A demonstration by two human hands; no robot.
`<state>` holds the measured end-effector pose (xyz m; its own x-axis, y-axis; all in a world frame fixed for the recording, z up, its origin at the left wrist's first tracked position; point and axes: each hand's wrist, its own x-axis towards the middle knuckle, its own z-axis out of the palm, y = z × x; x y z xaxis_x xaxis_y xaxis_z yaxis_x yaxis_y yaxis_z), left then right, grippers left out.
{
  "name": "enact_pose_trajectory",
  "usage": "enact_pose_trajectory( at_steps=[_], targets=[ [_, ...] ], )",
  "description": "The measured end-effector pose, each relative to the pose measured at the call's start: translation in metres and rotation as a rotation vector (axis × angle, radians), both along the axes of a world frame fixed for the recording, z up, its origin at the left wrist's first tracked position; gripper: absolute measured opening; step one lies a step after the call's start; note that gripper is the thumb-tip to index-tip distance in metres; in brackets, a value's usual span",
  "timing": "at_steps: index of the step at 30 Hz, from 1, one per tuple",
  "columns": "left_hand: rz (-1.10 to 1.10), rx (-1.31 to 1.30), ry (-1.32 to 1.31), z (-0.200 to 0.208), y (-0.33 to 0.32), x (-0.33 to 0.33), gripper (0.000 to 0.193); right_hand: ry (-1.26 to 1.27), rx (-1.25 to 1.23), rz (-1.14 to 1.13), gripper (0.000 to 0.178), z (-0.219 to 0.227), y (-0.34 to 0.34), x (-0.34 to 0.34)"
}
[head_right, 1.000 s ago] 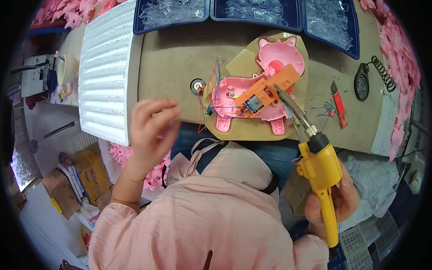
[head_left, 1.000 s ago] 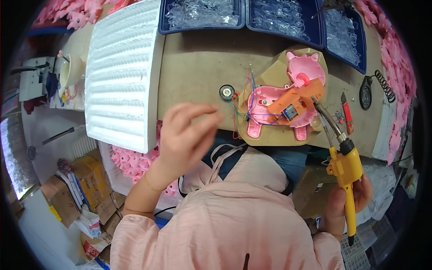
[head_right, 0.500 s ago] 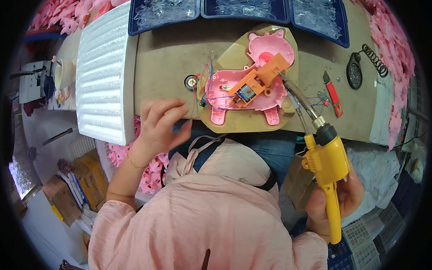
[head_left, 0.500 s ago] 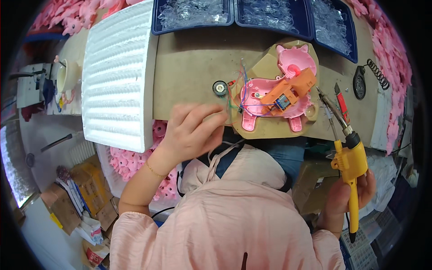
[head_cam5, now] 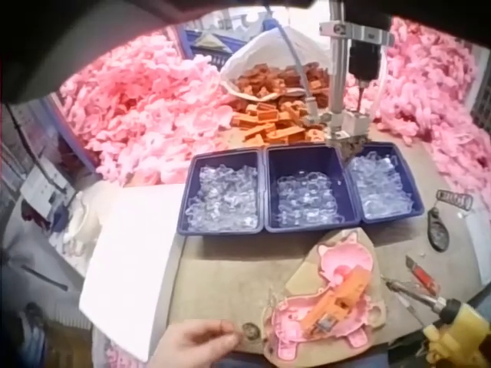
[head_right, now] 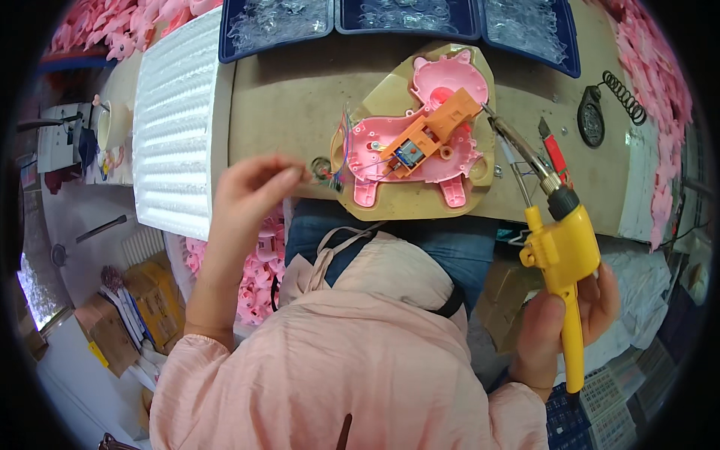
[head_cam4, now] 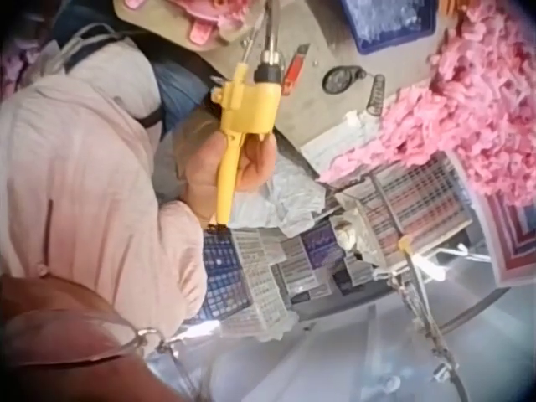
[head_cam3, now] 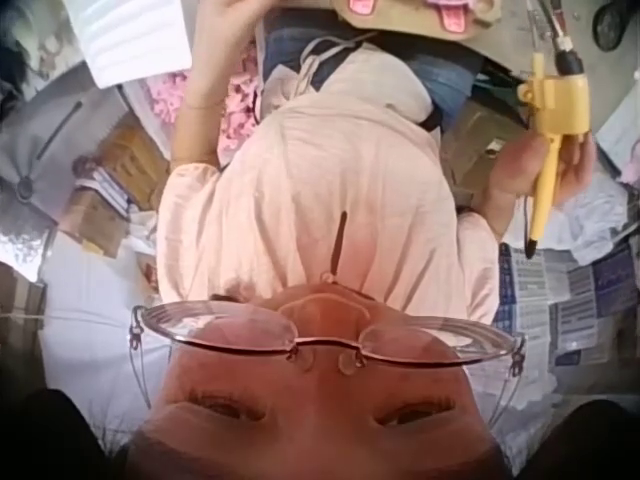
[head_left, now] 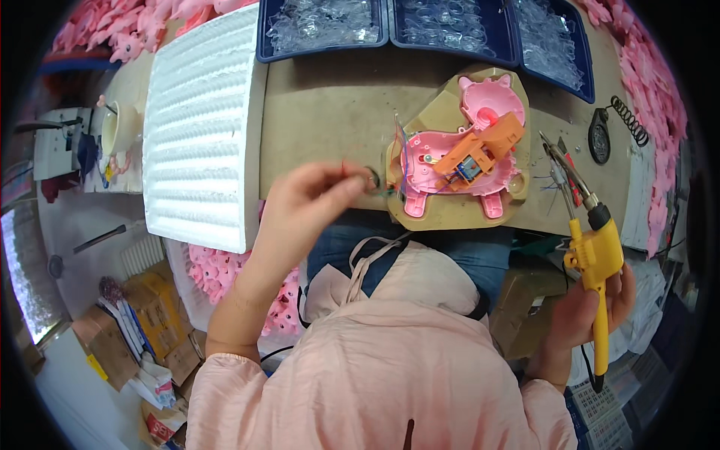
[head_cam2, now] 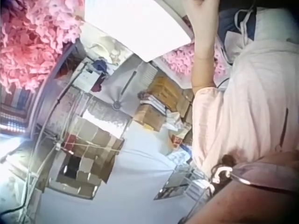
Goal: Assembling electronic components and plastic parts into a toy pony.
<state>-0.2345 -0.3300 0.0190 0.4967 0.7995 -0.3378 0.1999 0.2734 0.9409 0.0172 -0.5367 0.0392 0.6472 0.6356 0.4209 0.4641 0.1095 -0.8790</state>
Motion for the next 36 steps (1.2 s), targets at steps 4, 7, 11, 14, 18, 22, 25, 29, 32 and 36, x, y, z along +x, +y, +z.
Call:
enact_pose_trajectory(
  at_steps=[4,7,11,14,18,22,25,29,32,36],
  targets=[
    [0.005,-0.32,-0.235,-0.014,0.007,-0.008,0.026,0.013,0.05,0.063,0.051,-0.001,0.008,-0.004],
    [-0.017,-0.574,-0.479,-0.015,0.012,-0.016,0.026,-0.014,0.1,0.07,0.049,-0.001,0.003,0.006],
    [-0.317,0.733,0.134,-0.025,0.008,0.005,0.02,-0.001,0.043,-0.114,0.049,-0.007,0.004,0.015],
    [-0.374,0.916,0.183,-0.026,0.003,0.014,0.021,-0.19,0.029,-0.156,0.052,-0.006,0.018,0.005],
    [-0.107,1.177,0.259,-0.008,-0.009,0.013,0.016,-0.257,-0.064,0.057,0.057,0.003,0.028,-0.005],
    [-0.096,0.963,0.371,0.019,-0.005,0.014,0.01,-0.067,-0.095,0.153,0.048,0.0,0.034,-0.011],
    [-0.086,0.228,0.152,0.018,0.002,-0.003,0.01,0.004,-0.144,0.22,0.04,0.005,0.034,-0.012],
    [-0.106,-0.627,-0.233,0.005,0.004,-0.01,0.015,-0.02,-0.146,0.312,0.029,0.0,0.038,-0.013],
    [-0.175,-0.78,-0.248,0.002,0.001,-0.013,0.014,-0.021,-0.151,0.305,0.027,0.002,0.037,-0.016],
    [-0.043,-0.796,-0.312,0.01,-0.01,-0.008,0.017,-0.022,-0.142,0.33,0.025,0.004,0.038,-0.015]
  ],
)
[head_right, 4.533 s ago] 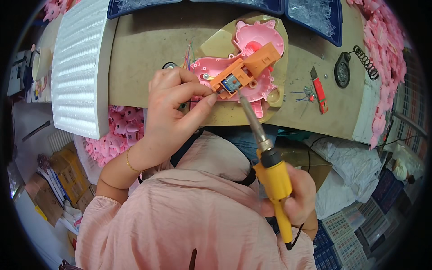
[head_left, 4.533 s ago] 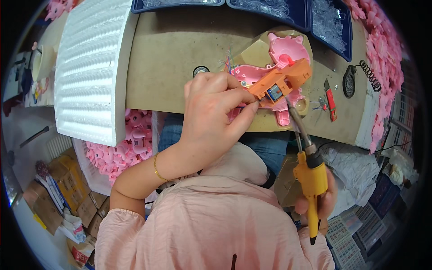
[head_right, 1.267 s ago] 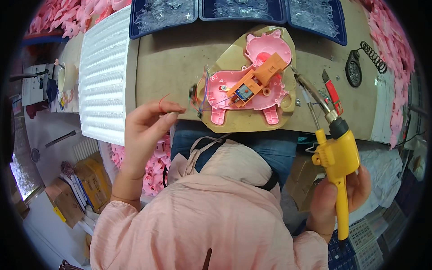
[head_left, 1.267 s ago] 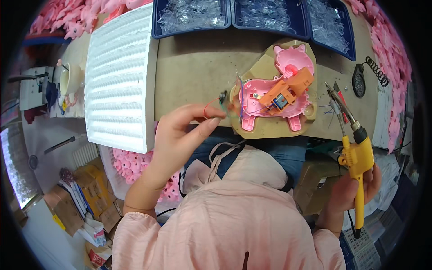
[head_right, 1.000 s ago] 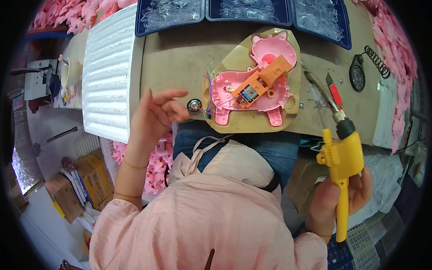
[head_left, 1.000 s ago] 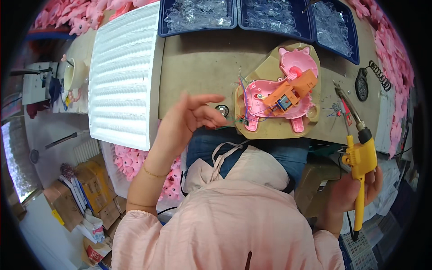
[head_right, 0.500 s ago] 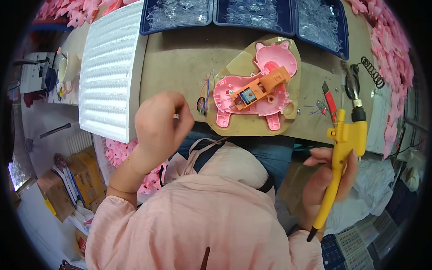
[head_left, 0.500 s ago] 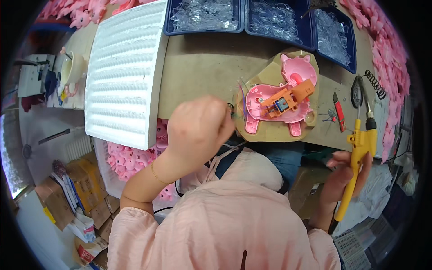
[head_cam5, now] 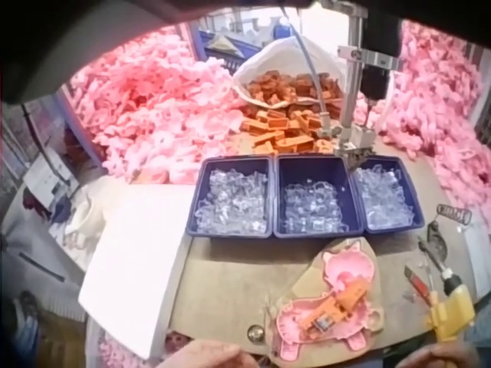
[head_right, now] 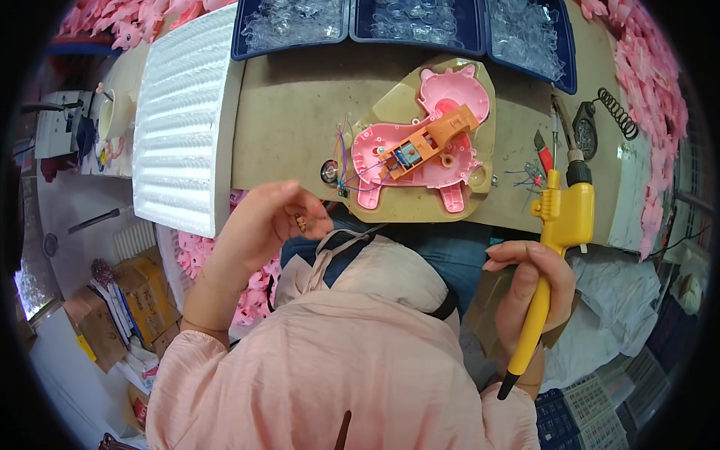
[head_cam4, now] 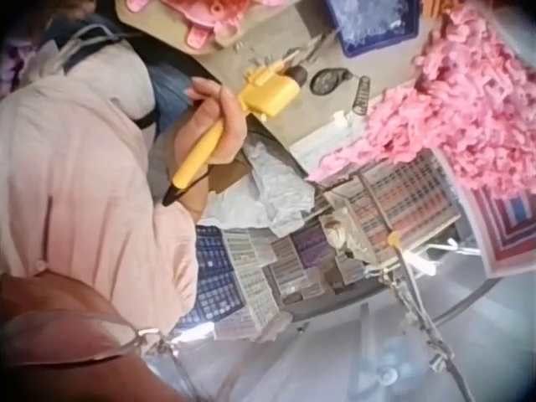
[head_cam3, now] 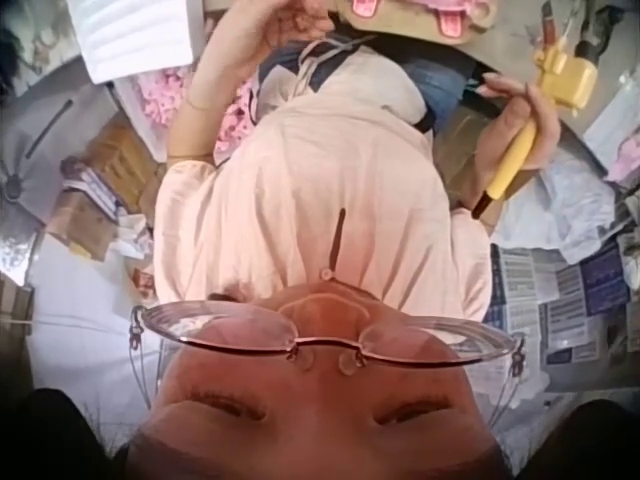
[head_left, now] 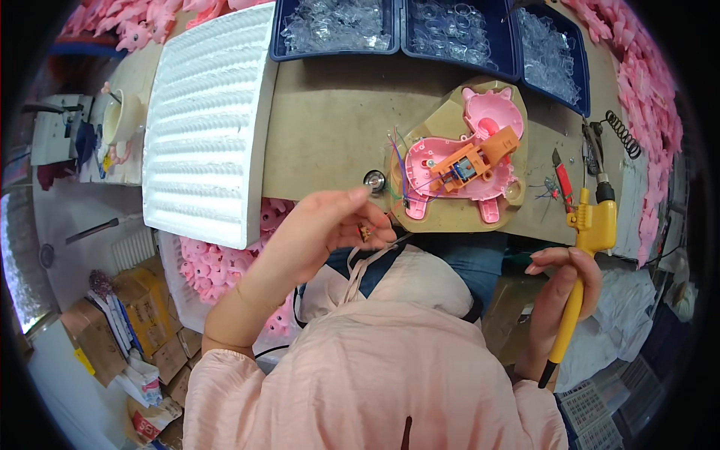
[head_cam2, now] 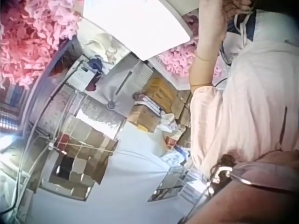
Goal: Assembling electronic components and plastic parts into a toy pony.
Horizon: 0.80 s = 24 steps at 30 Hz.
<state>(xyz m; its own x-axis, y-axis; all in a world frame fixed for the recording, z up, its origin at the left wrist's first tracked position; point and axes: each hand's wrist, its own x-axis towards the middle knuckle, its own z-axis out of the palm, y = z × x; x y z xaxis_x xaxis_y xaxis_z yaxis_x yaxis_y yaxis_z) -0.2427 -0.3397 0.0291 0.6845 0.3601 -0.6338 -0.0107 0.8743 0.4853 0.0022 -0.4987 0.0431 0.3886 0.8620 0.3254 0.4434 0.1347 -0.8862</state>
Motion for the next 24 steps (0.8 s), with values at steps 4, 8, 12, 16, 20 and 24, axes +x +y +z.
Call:
enact_pose_trajectory(
  at_steps=[4,8,12,16,20,24],
  targets=[
    [-0.061,1.652,0.44,-0.001,-0.018,0.001,0.018,-0.094,0.018,-0.021,0.023,0.001,-0.003,0.001],
    [0.241,1.51,0.319,-0.003,-0.027,0.02,0.028,-0.074,0.016,-0.028,0.022,0.0,0.001,0.001],
    [-0.044,1.262,0.158,0.014,-0.009,0.018,0.023,-0.079,-0.008,-0.01,0.021,0.007,0.0,0.002],
    [-0.512,1.735,0.143,0.033,-0.001,0.024,0.02,-0.124,-0.031,-0.063,0.021,0.004,-0.011,0.011],
    [-0.272,1.791,0.272,0.016,-0.005,0.039,0.021,-0.158,-0.011,-0.131,0.03,-0.004,-0.013,0.018],
    [0.003,1.805,0.435,-0.01,-0.009,0.06,0.019,-0.209,-0.075,-0.239,0.049,-0.007,-0.017,0.017]
  ],
)
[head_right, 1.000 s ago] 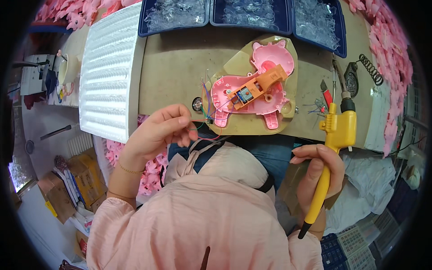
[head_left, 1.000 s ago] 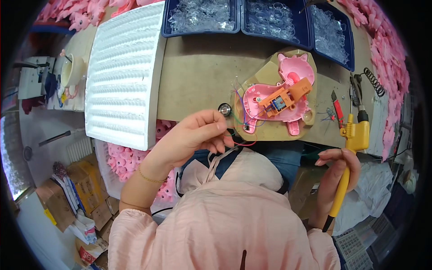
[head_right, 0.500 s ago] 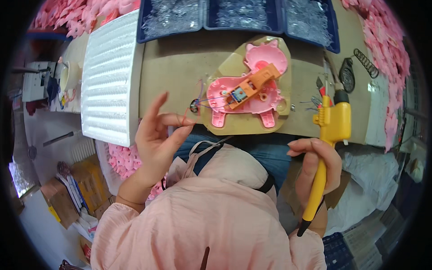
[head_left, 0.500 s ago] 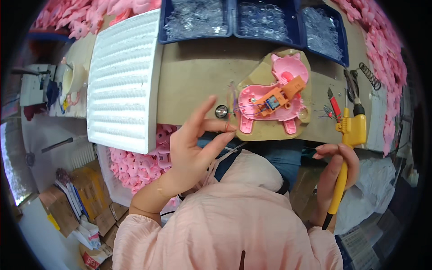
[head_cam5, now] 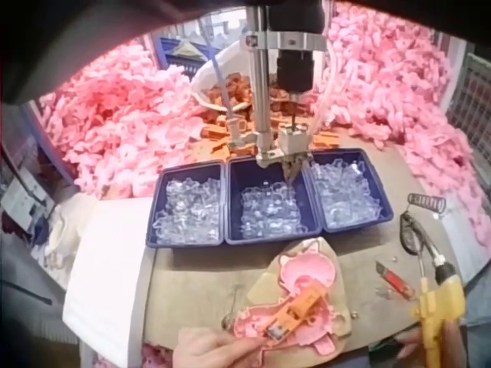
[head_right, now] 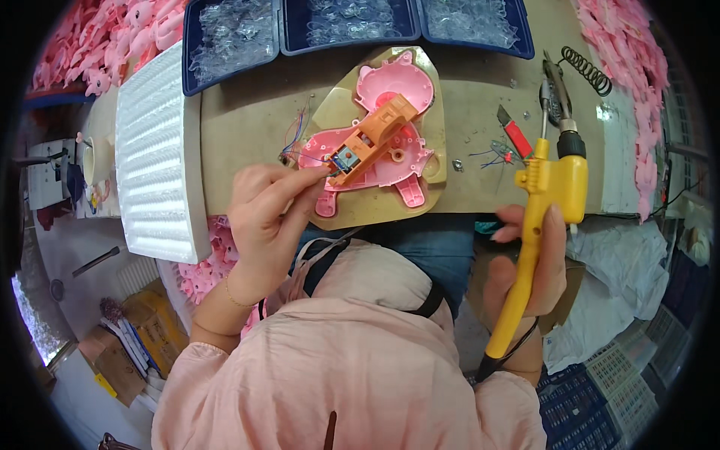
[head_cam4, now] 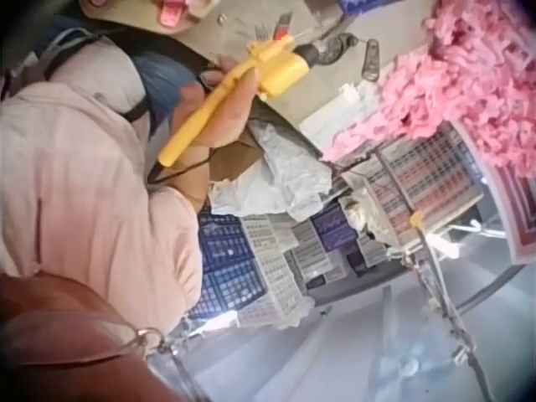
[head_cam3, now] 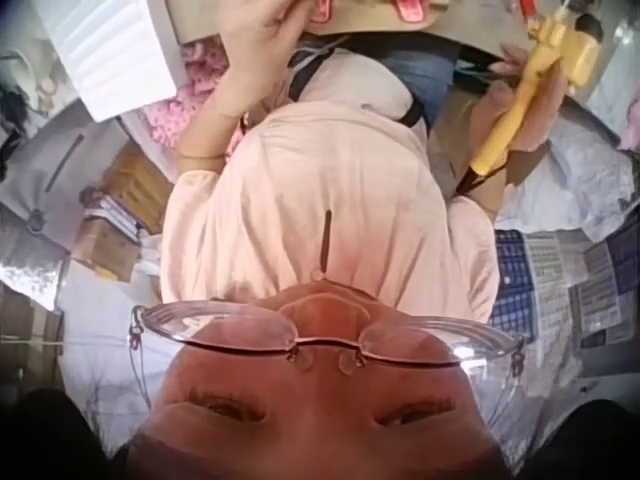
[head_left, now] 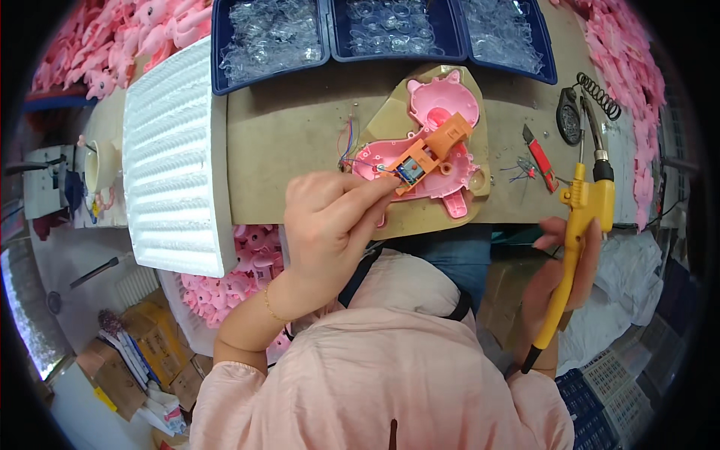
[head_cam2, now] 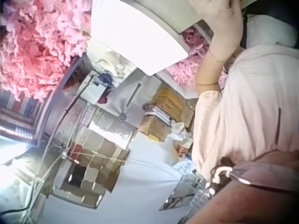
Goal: Assembling electronic components and plastic parts into a toy pony.
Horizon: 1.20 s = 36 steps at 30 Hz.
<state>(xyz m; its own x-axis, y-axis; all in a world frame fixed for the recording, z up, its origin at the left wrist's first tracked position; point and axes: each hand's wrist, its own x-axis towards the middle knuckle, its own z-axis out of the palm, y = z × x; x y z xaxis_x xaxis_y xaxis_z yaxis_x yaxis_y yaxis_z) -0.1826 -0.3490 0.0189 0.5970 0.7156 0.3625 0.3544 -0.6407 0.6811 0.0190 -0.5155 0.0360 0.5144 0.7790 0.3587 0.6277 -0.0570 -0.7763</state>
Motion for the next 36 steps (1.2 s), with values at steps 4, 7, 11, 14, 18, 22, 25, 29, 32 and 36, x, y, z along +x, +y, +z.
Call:
enact_pose_trajectory(
  at_steps=[4,7,11,14,18,22,25,29,32,36],
  targets=[
    [0.02,-0.009,0.041,0.006,0.004,0.003,0.013,-0.261,0.047,-0.099,0.075,-0.01,-0.01,0.008],
    [-0.049,-0.026,0.169,0.016,0.012,0.009,0.01,-0.148,0.197,-0.186,0.079,-0.013,-0.01,0.011],
    [-0.075,-0.023,0.139,0.018,0.007,0.007,0.01,-0.159,0.312,-0.296,0.079,-0.011,-0.003,0.009],
    [-0.073,-0.05,0.11,0.02,0.002,0.001,0.01,-0.157,0.349,-0.282,0.079,-0.009,0.001,0.012],
    [-0.005,-0.026,0.191,0.011,0.005,0.009,0.011,0.503,0.231,-0.167,0.077,-0.002,0.001,0.014],
    [-0.032,-0.019,0.091,0.001,0.006,0.015,0.011,0.535,0.201,-0.094,0.074,-0.006,-0.014,0.003],
    [-0.053,-0.027,0.084,0.002,0.003,0.016,0.011,0.462,0.105,-0.078,0.073,-0.004,-0.029,-0.003],
    [-0.02,-0.01,0.078,0.001,0.0,0.016,0.011,0.475,0.114,0.152,0.062,-0.004,-0.04,-0.008],
    [0.019,0.031,0.098,0.004,0.001,0.021,0.011,0.287,0.117,0.327,0.065,-0.008,-0.039,-0.004],
    [0.026,0.016,0.082,0.003,0.002,0.023,0.011,0.279,0.048,0.405,0.063,-0.003,-0.033,-0.002]
  ],
)
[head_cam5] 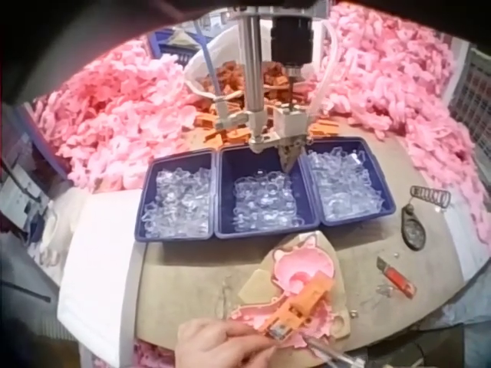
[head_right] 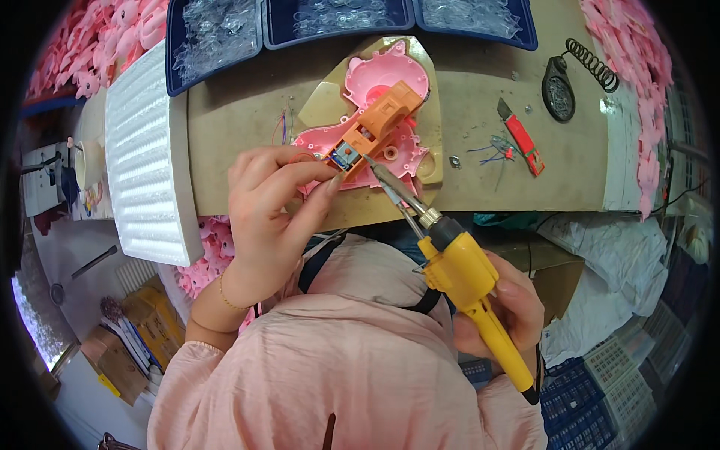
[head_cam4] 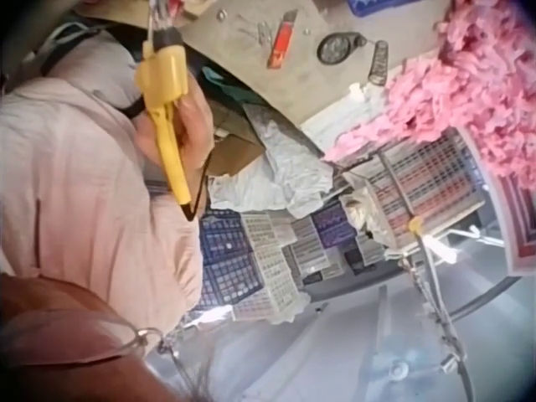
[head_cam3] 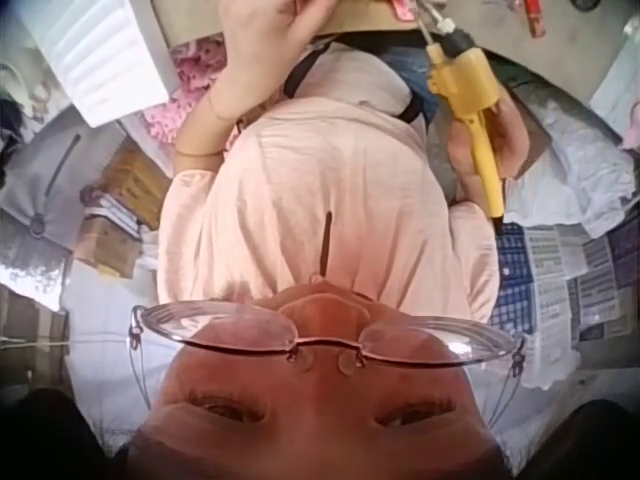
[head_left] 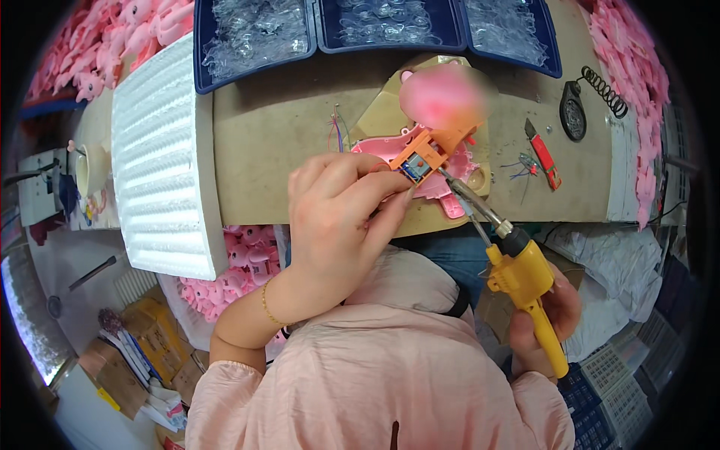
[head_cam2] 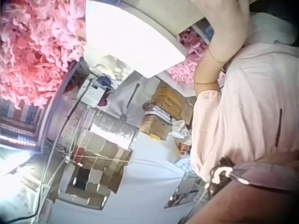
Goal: Assembling electronic components and plastic parts into a toy pony.
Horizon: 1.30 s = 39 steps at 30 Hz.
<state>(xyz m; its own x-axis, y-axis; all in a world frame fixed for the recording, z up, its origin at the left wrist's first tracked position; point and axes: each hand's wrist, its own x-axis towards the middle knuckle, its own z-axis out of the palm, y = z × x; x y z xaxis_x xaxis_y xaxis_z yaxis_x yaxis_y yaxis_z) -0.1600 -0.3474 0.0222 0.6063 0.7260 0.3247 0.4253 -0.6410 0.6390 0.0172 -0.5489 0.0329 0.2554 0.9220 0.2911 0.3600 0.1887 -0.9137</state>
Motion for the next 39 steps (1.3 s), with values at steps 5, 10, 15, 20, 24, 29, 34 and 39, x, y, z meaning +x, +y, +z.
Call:
enact_pose_trajectory(
  at_steps=[5,10,15,20,24,29,34,39],
  targets=[
    [-0.038,-0.04,-0.011,0.0,0.002,0.0,0.009,0.023,0.006,0.043,0.062,-0.004,0.006,0.001],
    [-0.05,-0.076,-0.013,0.003,0.003,0.0,0.009,0.084,-0.004,0.093,0.056,-0.002,0.008,-0.004],
    [-0.054,-0.101,-0.022,0.004,0.003,0.0,0.008,0.1,0.006,0.134,0.048,-0.001,0.012,-0.004],
    [-0.045,-0.092,-0.015,0.004,0.003,0.0,0.008,0.151,-0.124,0.127,0.046,0.001,0.007,-0.004],
    [-0.035,-0.082,-0.01,0.002,0.002,0.0,0.01,0.558,-0.653,0.159,0.039,0.01,0.01,0.008],
    [-0.027,-0.083,-0.004,0.004,0.003,0.0,0.01,-0.081,-0.111,0.121,0.057,-0.009,-0.005,0.003],
    [-0.031,-0.096,-0.002,0.002,0.004,0.001,0.009,-0.147,0.012,0.082,0.06,-0.003,0.006,-0.003],
    [-0.067,-0.012,0.024,0.009,0.005,-0.002,0.013,0.008,0.062,0.077,0.056,-0.011,0.004,-0.003]
  ],
)
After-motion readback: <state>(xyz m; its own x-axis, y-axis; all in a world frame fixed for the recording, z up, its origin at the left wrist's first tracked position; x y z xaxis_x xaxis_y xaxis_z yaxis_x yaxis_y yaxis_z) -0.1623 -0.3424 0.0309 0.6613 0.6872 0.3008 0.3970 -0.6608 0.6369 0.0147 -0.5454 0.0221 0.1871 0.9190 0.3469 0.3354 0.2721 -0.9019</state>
